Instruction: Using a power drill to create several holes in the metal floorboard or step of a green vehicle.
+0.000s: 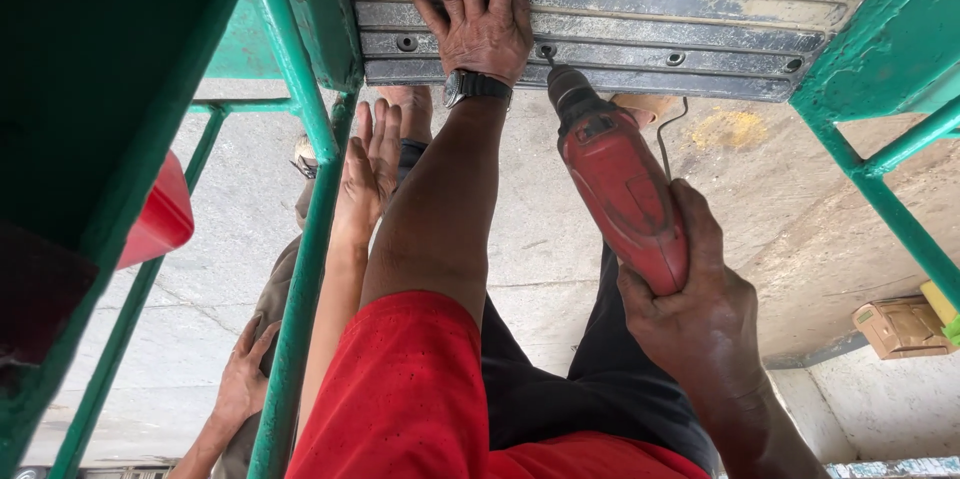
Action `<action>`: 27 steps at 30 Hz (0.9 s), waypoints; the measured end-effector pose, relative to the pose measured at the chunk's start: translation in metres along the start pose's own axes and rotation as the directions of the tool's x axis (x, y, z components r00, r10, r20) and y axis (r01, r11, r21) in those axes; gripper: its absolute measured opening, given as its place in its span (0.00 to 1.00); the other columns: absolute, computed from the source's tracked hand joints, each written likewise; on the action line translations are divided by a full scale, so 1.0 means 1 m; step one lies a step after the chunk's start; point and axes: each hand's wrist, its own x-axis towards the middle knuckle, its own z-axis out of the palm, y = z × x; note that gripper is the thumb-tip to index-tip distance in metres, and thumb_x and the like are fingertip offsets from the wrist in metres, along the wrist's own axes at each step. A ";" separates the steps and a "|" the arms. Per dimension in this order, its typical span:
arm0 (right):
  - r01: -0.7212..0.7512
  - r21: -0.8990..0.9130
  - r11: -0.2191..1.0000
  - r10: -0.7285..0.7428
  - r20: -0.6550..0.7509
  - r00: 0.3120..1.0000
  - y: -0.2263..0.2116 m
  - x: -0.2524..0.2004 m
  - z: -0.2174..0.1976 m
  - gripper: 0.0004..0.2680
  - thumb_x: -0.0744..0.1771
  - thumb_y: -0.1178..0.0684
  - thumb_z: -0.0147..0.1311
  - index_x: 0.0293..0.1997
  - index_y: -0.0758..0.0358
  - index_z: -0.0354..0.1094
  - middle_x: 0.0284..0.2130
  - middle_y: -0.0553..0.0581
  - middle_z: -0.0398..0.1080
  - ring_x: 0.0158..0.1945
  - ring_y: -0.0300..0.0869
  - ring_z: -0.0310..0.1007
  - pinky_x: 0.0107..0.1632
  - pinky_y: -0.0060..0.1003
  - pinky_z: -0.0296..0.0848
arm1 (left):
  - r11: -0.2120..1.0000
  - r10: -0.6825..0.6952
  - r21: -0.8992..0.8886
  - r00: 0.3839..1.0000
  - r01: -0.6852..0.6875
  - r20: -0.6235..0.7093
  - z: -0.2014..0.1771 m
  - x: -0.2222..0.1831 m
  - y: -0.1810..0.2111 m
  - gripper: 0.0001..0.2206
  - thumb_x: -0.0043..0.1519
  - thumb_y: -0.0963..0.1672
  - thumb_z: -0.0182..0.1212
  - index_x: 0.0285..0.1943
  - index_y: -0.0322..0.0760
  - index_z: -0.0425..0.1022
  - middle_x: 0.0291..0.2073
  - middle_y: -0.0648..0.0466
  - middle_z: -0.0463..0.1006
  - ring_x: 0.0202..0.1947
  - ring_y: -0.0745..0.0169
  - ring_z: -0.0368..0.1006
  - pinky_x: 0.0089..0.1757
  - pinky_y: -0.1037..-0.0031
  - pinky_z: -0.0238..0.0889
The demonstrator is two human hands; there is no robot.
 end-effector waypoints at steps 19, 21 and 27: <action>0.130 -0.047 0.990 -0.133 -0.056 0.990 -0.012 0.003 0.005 0.27 0.63 0.56 0.63 0.72 0.63 0.61 0.55 0.60 0.79 0.36 0.51 0.81 0.38 0.41 0.80 | 0.993 -0.008 0.118 0.993 0.022 -0.119 -0.004 0.003 0.005 0.23 0.75 0.57 0.45 0.80 0.67 0.56 0.79 0.55 0.51 0.81 0.55 0.48 0.73 0.37 0.44; 0.149 -0.051 0.987 -0.153 -0.067 0.986 -0.012 0.002 0.006 0.27 0.63 0.57 0.63 0.72 0.63 0.61 0.53 0.60 0.79 0.34 0.49 0.80 0.38 0.40 0.80 | 0.992 0.000 0.122 0.991 0.016 -0.131 -0.003 0.002 0.004 0.23 0.75 0.57 0.44 0.80 0.66 0.57 0.78 0.55 0.52 0.80 0.54 0.48 0.73 0.37 0.45; 0.210 -0.099 0.973 -0.218 -0.074 0.973 -0.014 0.003 0.009 0.26 0.62 0.57 0.63 0.70 0.64 0.63 0.55 0.61 0.79 0.44 0.49 0.83 0.39 0.40 0.80 | 0.993 0.000 0.116 0.989 0.017 -0.151 -0.004 0.003 0.003 0.22 0.75 0.57 0.45 0.80 0.66 0.57 0.78 0.55 0.52 0.81 0.55 0.48 0.74 0.37 0.46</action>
